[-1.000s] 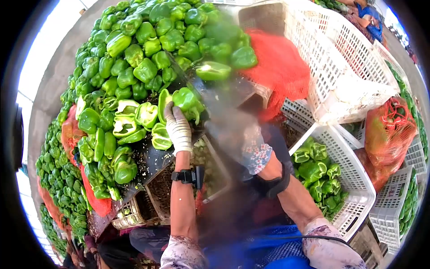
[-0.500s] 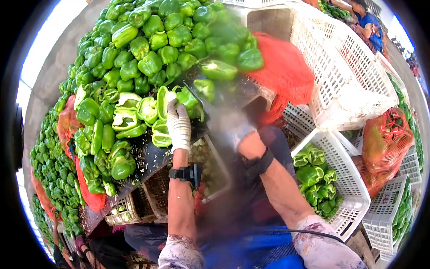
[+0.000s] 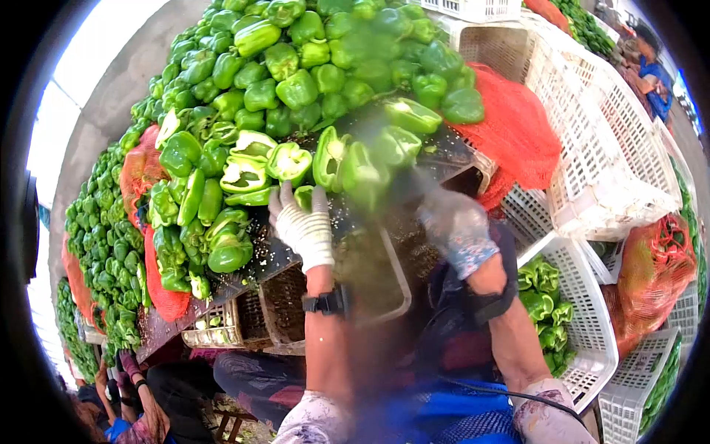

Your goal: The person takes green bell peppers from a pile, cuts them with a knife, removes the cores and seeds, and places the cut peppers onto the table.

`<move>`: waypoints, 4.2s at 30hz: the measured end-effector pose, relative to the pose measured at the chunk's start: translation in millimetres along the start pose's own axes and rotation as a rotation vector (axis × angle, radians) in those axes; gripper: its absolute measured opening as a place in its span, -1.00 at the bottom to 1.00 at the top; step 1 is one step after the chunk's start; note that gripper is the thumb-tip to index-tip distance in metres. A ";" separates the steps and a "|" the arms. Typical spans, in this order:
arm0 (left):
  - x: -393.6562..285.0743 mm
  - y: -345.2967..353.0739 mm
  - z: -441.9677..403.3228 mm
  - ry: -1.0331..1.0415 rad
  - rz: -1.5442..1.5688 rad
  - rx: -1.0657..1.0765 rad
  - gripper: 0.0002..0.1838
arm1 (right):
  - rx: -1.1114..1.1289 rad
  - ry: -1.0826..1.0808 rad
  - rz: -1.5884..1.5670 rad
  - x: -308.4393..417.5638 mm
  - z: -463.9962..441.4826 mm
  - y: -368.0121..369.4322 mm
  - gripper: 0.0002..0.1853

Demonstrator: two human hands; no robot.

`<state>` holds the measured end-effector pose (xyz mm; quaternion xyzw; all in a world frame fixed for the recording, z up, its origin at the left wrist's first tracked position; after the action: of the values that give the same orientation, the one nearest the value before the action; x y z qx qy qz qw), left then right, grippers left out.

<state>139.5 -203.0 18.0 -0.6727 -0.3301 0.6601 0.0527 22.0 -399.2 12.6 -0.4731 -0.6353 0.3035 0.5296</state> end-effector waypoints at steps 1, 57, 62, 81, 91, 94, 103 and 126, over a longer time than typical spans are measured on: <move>11.9 10.9 -9.9 -0.104 0.058 0.013 -0.37 | 0.092 0.115 -0.008 19.2 -6.9 0.0 -0.34; -44.7 64.6 37.6 0.821 -0.175 0.033 -0.49 | -0.702 0.002 -0.587 -44.6 -29.1 -33.6 -0.56; -101.3 194.8 24.5 0.806 -0.599 0.305 -0.46 | -0.829 0.198 -0.535 -85.4 -22.7 -37.9 -0.47; -181.0 294.8 54.2 0.862 -0.668 0.646 -0.36 | -0.952 0.326 -0.368 -106.1 -13.9 -50.3 -0.37; -107.9 194.1 -20.9 -0.084 0.677 0.838 -0.81 | -0.840 0.252 -0.521 -80.5 -15.6 -54.9 -0.38; -100.3 142.3 -35.7 -0.137 0.437 0.659 -0.88 | -0.867 0.102 -0.436 -76.7 -17.2 -38.6 -0.41; -77.0 206.2 -70.7 0.524 0.089 0.325 -0.54 | -0.643 0.105 -0.216 -81.1 -22.2 -19.8 -0.50; 5.5 188.3 -58.5 0.336 0.002 0.603 -0.60 | -0.601 -0.089 -0.224 -4.2 -22.7 -66.8 -0.59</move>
<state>263.5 -325.0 -74.9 -0.7265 -0.1060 0.6079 0.3022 25.0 -430.3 76.0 -0.5219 -0.7670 0.0623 0.3680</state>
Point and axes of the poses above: each hand's wrist, its own z-axis away from the middle knuckle, its own y-axis out of the palm, x = y × z, the point moved 1 cm from there along -z, towards the middle knuckle, and after that the axes turned 11 degrees about -y, right-handed, at the moved point
